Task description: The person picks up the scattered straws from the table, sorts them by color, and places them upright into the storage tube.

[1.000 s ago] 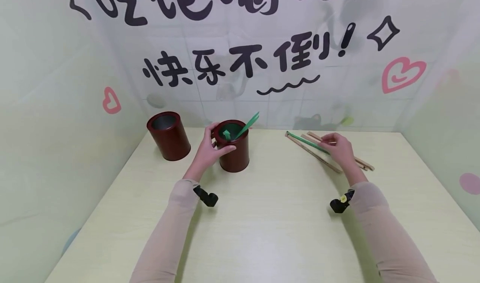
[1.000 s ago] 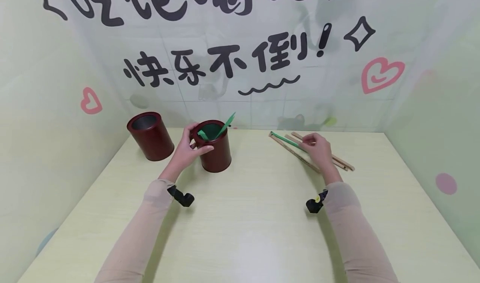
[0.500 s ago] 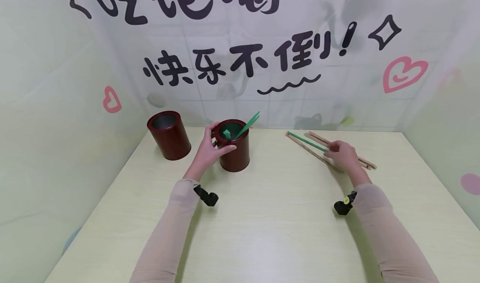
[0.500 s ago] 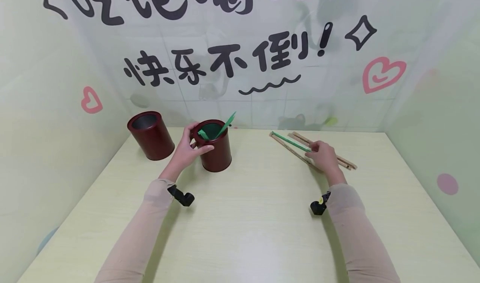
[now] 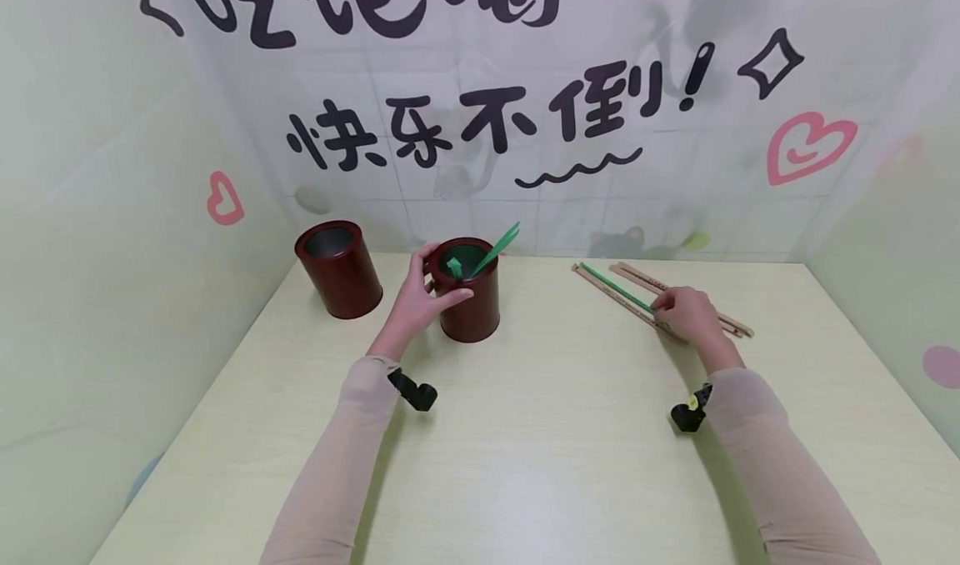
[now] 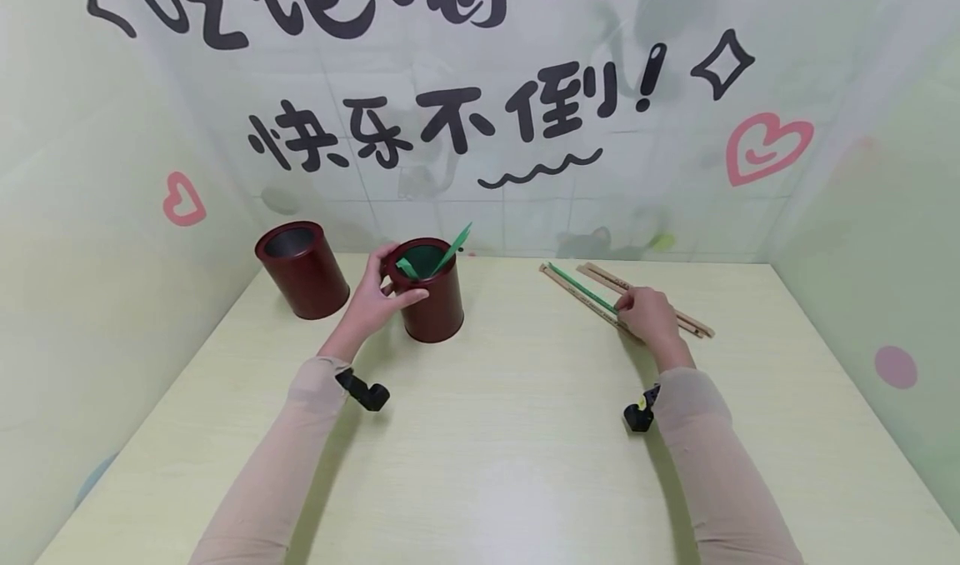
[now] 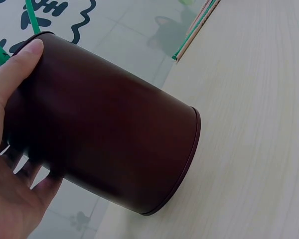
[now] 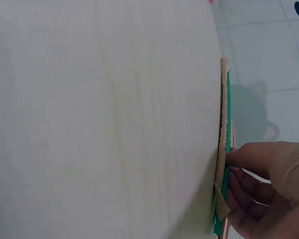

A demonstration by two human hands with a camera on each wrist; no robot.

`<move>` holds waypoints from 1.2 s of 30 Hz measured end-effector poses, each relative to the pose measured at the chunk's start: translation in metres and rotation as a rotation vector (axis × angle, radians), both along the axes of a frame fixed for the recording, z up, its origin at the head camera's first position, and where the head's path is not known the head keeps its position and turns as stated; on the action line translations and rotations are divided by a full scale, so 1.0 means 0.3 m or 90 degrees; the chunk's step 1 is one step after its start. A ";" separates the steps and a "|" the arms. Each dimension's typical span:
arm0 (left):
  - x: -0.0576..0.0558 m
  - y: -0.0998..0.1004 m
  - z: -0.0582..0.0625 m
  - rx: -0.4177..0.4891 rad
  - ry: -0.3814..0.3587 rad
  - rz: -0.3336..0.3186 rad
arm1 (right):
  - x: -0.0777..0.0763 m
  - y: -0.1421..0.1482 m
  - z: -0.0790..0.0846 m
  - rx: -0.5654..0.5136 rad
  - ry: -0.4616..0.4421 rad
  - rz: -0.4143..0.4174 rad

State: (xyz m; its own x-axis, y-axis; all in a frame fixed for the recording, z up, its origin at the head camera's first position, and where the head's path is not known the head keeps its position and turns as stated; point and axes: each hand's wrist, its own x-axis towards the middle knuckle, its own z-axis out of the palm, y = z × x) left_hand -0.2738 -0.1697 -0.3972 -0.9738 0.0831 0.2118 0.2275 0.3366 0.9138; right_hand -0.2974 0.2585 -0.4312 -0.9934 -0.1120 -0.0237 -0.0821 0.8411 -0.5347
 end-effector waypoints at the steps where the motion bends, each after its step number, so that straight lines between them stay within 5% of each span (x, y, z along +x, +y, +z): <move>1: 0.000 0.000 0.000 0.000 -0.001 0.001 | -0.001 -0.002 0.002 0.016 0.003 0.005; 9: -0.001 0.003 -0.001 0.006 -0.009 -0.002 | -0.004 -0.019 0.020 0.089 0.004 0.018; 22: -0.004 0.000 0.000 0.003 -0.004 0.001 | 0.011 -0.052 0.057 -0.119 0.043 0.004; 36: 0.007 0.004 0.008 -0.002 -0.004 0.003 | 0.069 -0.165 0.163 -0.303 0.056 0.028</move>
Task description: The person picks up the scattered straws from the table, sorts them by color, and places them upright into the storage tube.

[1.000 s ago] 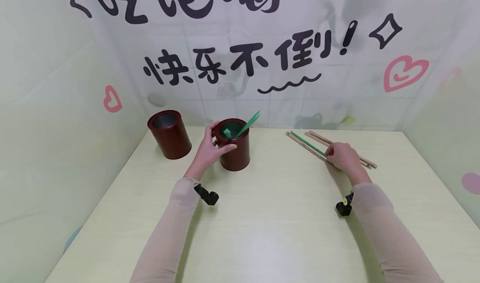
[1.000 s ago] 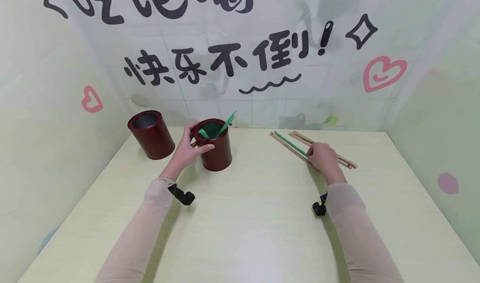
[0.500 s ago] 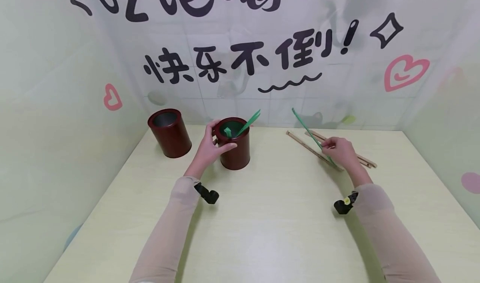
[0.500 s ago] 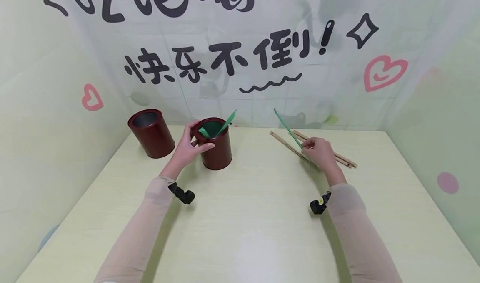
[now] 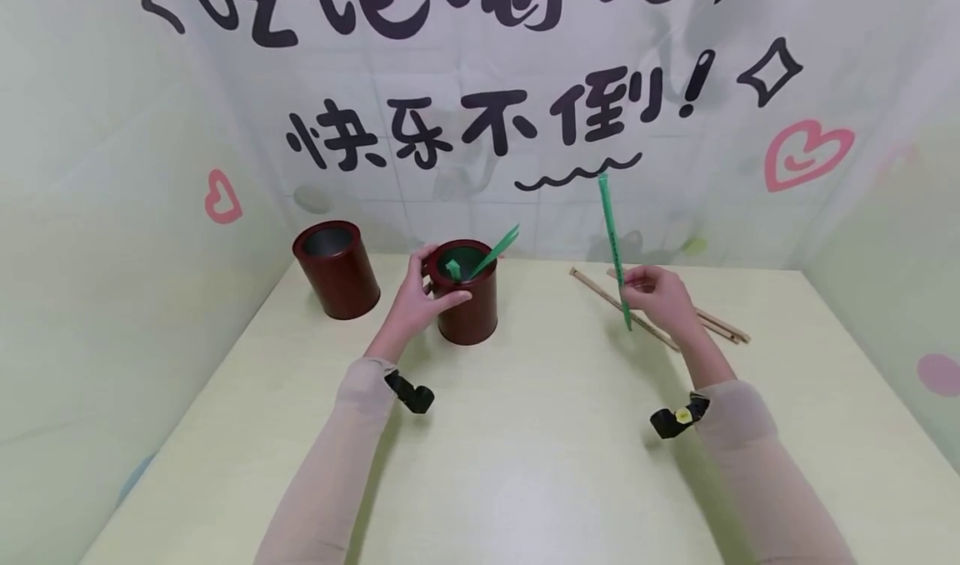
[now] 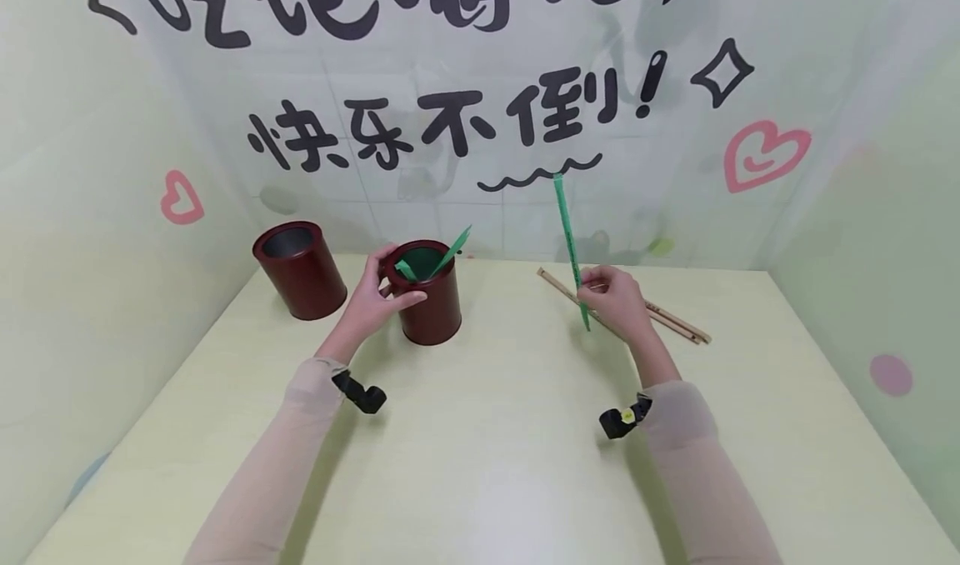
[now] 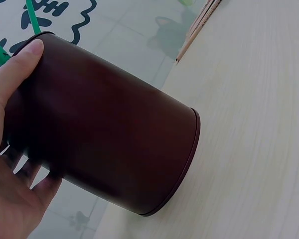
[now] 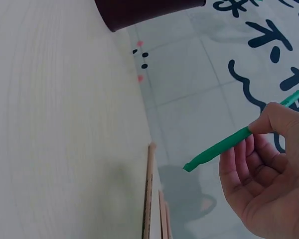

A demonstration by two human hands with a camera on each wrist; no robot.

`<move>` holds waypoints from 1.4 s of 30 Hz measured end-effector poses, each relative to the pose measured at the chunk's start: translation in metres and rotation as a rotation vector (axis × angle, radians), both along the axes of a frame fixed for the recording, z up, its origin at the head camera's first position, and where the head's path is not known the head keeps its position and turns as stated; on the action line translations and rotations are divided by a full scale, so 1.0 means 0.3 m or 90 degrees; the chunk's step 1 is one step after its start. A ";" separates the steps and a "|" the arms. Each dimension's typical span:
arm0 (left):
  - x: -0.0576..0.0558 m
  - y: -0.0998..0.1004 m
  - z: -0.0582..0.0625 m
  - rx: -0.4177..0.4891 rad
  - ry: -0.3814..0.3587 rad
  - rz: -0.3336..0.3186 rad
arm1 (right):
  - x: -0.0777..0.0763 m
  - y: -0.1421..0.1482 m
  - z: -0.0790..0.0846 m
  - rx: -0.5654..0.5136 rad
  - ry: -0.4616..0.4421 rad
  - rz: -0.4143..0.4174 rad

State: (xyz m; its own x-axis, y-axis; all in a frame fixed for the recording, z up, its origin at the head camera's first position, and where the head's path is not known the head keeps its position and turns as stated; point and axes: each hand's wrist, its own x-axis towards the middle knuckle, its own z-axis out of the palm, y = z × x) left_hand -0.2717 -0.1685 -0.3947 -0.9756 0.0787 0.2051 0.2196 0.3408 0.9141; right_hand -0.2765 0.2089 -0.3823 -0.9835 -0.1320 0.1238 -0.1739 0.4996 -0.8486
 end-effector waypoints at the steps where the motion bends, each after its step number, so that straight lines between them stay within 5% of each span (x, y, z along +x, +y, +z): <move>1: 0.001 0.000 0.000 0.001 -0.002 0.000 | 0.003 -0.012 0.007 -0.010 0.003 0.002; 15: -0.012 -0.007 -0.004 0.012 -0.010 -0.008 | 0.009 -0.254 0.130 -0.175 0.088 0.064; 27: -0.006 -0.007 -0.003 0.010 -0.007 -0.007 | 0.007 -0.477 0.166 -0.284 0.141 0.089; 42: 0.002 -0.006 0.007 0.007 -0.013 -0.010 | -0.023 -0.605 0.153 -0.243 0.167 0.085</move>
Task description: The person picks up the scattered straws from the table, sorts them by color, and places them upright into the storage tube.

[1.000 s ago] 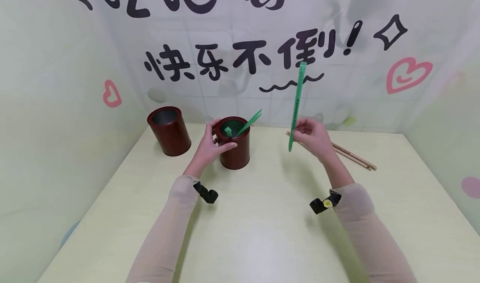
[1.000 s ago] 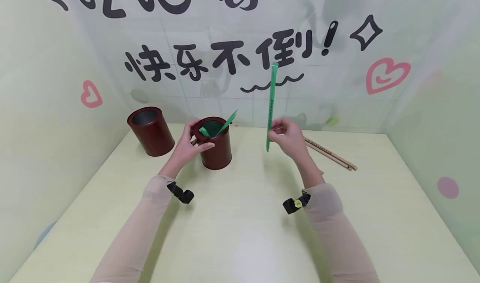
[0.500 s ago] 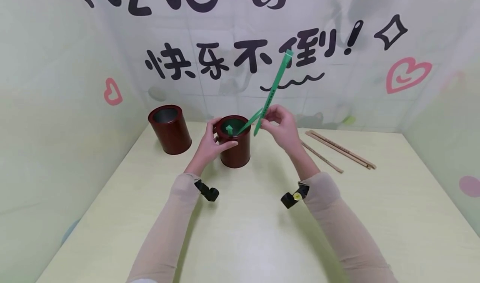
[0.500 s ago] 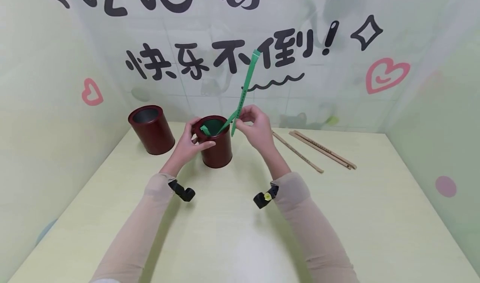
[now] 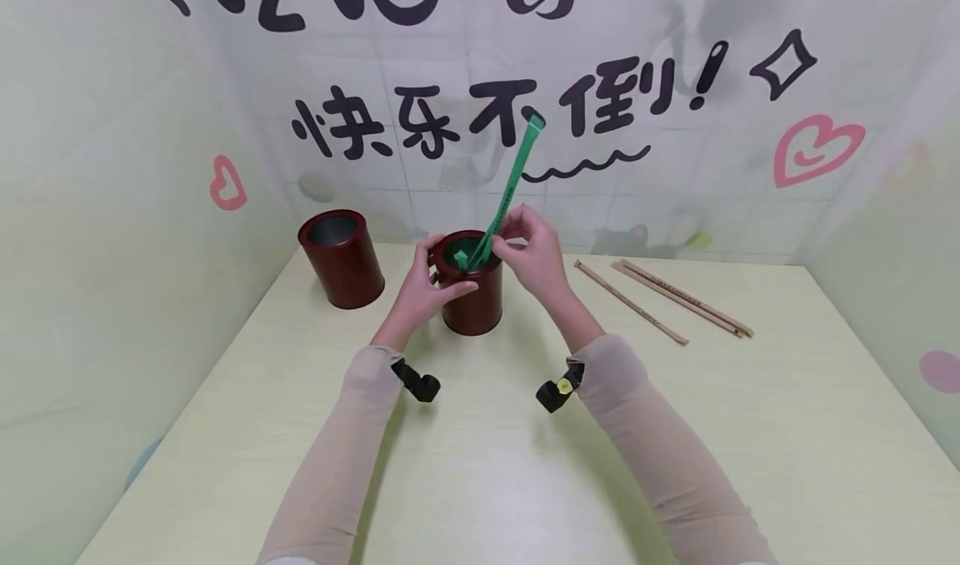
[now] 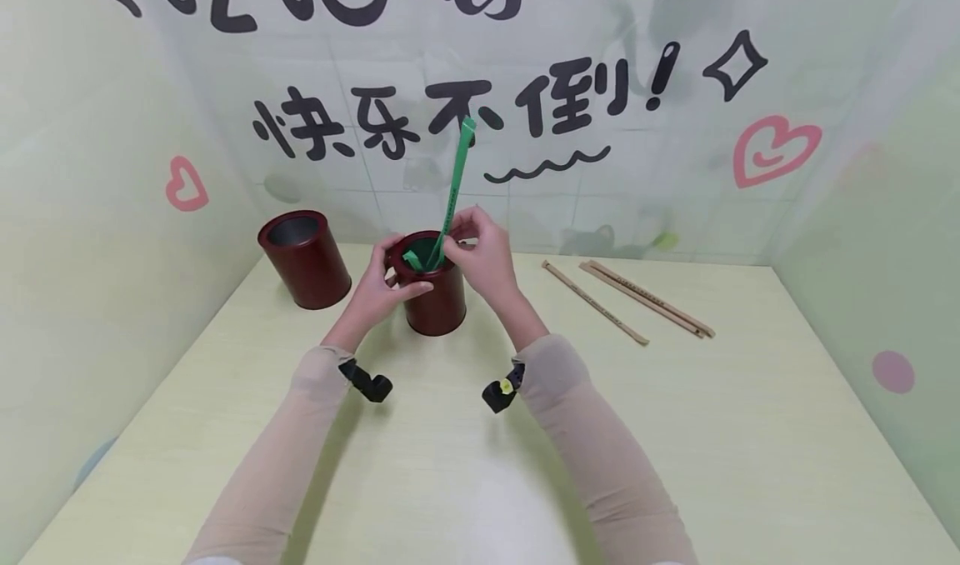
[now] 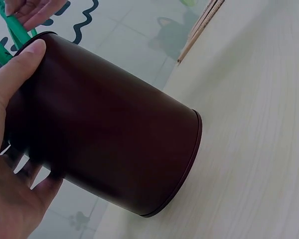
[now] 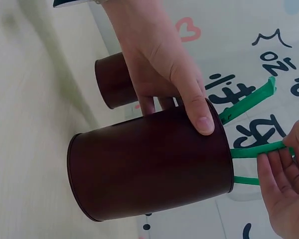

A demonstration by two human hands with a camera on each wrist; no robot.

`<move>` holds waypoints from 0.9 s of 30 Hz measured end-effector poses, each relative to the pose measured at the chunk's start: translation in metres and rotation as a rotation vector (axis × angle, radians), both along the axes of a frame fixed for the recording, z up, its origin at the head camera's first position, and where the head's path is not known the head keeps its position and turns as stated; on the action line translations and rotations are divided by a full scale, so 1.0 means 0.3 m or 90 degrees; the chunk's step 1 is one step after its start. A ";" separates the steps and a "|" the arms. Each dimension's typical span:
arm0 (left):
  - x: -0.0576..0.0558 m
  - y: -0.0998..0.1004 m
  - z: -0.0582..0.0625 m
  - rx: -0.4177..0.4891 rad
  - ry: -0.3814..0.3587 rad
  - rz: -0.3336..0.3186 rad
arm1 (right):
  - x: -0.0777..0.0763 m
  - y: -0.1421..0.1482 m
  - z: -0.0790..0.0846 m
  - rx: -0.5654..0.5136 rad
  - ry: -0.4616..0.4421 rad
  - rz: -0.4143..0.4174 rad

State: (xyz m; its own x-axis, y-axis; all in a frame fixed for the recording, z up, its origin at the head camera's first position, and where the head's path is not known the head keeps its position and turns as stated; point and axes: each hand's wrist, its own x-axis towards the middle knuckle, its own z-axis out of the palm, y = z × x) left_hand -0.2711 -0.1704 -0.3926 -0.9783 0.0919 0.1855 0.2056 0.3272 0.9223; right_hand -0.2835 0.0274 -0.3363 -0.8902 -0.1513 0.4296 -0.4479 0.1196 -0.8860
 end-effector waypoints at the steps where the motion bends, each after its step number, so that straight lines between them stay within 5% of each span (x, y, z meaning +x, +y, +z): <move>1: 0.000 0.001 -0.001 0.000 0.001 0.000 | -0.003 -0.001 -0.001 0.012 0.005 -0.002; 10: -0.013 0.002 -0.013 0.000 0.012 0.002 | 0.003 0.024 0.003 0.103 -0.006 -0.002; 27: -0.054 0.054 0.011 0.006 0.011 0.014 | 0.030 0.257 -0.069 0.104 -0.036 -0.047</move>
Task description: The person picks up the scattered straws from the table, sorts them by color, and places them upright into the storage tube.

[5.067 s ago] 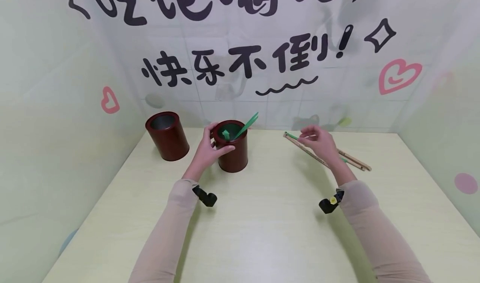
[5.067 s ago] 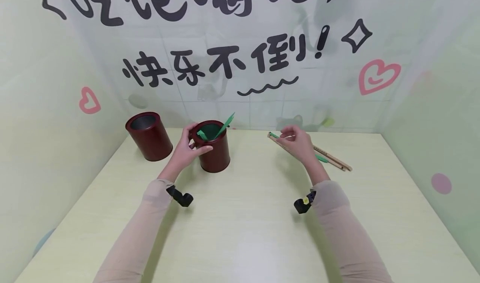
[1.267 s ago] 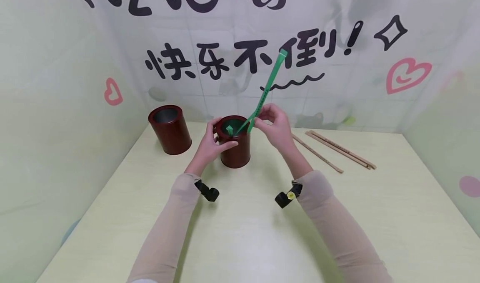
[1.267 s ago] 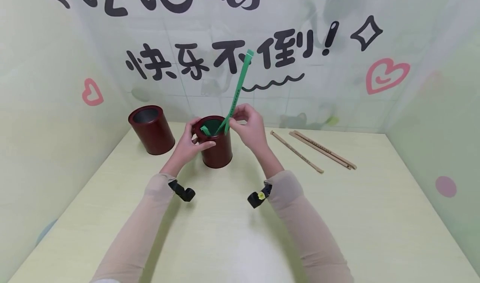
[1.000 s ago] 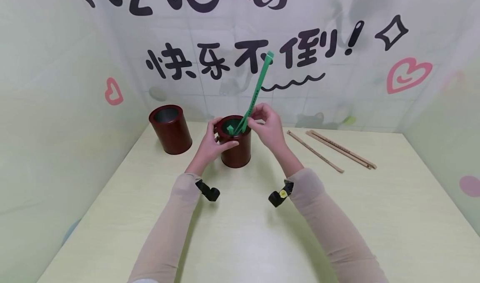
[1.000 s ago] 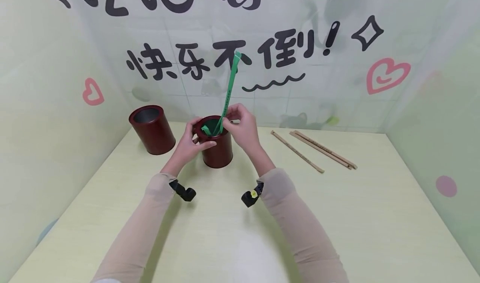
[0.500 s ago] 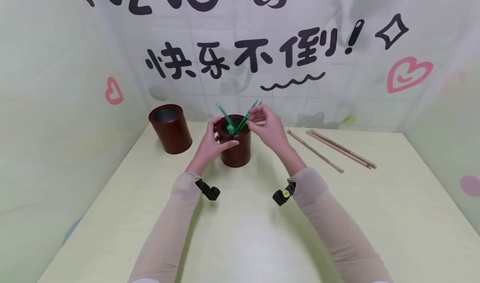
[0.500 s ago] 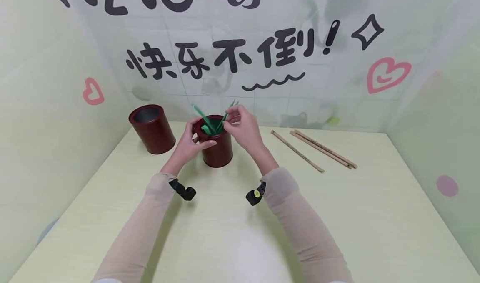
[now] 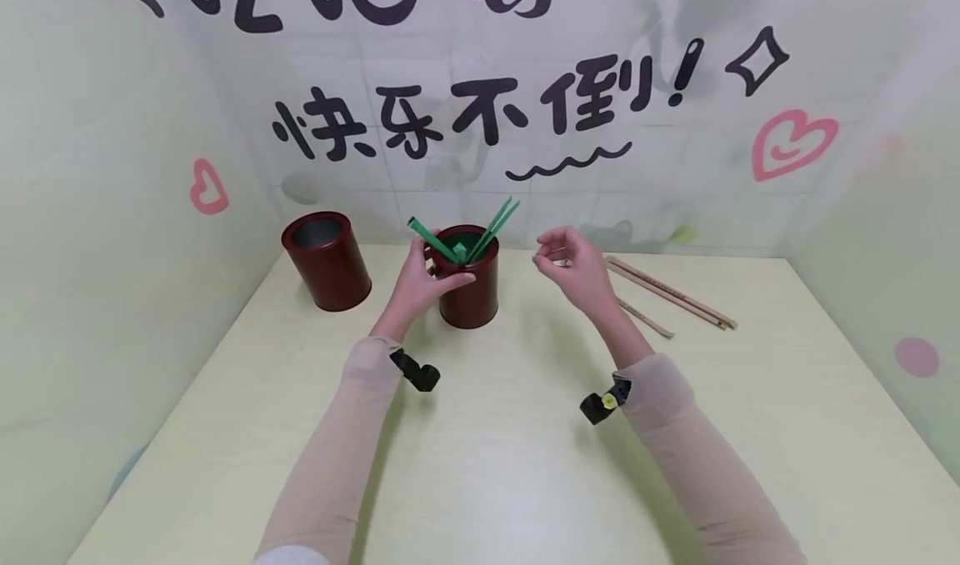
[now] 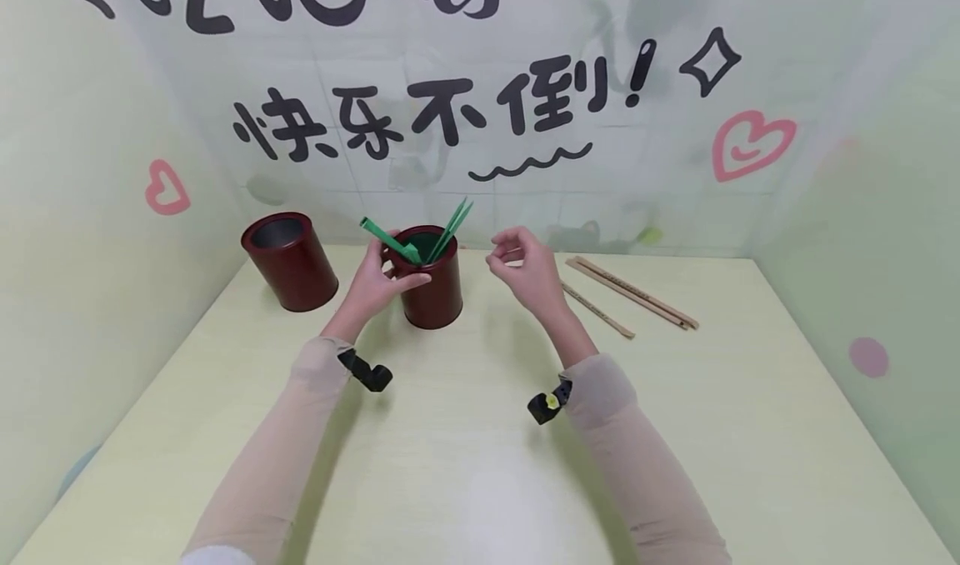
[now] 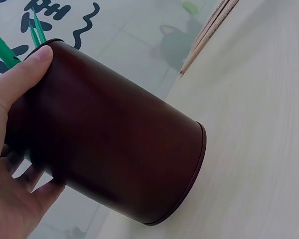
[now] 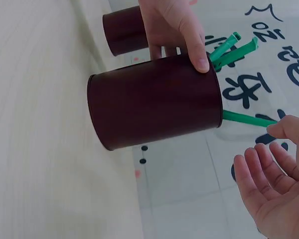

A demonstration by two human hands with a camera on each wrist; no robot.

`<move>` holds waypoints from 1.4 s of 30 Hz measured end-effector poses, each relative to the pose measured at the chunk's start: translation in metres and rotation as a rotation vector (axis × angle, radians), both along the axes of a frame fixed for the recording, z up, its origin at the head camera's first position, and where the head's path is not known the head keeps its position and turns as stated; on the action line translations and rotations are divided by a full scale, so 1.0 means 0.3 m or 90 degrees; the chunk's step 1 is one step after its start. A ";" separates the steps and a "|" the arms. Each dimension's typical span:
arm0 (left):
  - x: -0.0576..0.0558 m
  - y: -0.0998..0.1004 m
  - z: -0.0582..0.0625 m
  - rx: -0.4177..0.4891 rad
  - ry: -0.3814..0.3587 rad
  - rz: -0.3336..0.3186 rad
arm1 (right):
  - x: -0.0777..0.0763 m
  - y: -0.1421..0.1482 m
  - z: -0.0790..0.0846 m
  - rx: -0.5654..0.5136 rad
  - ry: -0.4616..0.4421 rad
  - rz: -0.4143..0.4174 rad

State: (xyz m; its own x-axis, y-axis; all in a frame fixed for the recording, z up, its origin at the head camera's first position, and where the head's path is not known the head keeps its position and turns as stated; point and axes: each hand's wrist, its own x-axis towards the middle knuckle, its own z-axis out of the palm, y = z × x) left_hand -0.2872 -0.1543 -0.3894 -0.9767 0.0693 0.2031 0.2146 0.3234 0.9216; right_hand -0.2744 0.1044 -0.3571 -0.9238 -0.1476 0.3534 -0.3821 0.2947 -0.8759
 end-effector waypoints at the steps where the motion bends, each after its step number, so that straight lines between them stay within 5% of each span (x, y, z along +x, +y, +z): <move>1: -0.004 0.005 -0.001 0.001 0.000 0.001 | 0.003 0.014 -0.008 0.004 -0.002 -0.005; 8: -0.022 0.037 -0.014 -0.019 0.005 0.013 | 0.020 0.090 -0.062 0.004 -0.028 -0.028; 13: -0.002 -0.002 -0.008 -0.042 0.016 0.028 | 0.028 0.132 -0.087 -0.007 -0.042 -0.023; 18: 0.031 -0.115 0.017 -0.005 0.113 0.048 | 0.037 0.175 -0.100 0.006 -0.044 -0.026; 24: 0.057 -0.252 0.054 -0.001 0.288 0.197 | 0.045 0.226 -0.118 0.024 -0.046 -0.035; 29: 0.063 -0.333 0.076 -0.045 0.338 0.331 | 0.049 0.252 -0.134 0.004 -0.042 -0.039; 35: 0.058 -0.389 0.067 -0.116 0.271 0.400 | 0.051 0.283 -0.145 0.004 -0.069 -0.045; 42: 0.047 -0.428 0.036 -0.080 0.083 0.413 | 0.062 0.330 -0.154 0.033 -0.083 -0.065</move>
State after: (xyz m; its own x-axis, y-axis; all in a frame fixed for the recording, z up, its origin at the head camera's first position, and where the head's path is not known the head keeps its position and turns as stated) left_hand -0.2731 -0.2828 -0.3784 -0.7963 -0.4921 0.3517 0.0481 0.5280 0.8479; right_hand -0.2559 0.2036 -0.4033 -0.9723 -0.0663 0.2243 -0.2327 0.3722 -0.8985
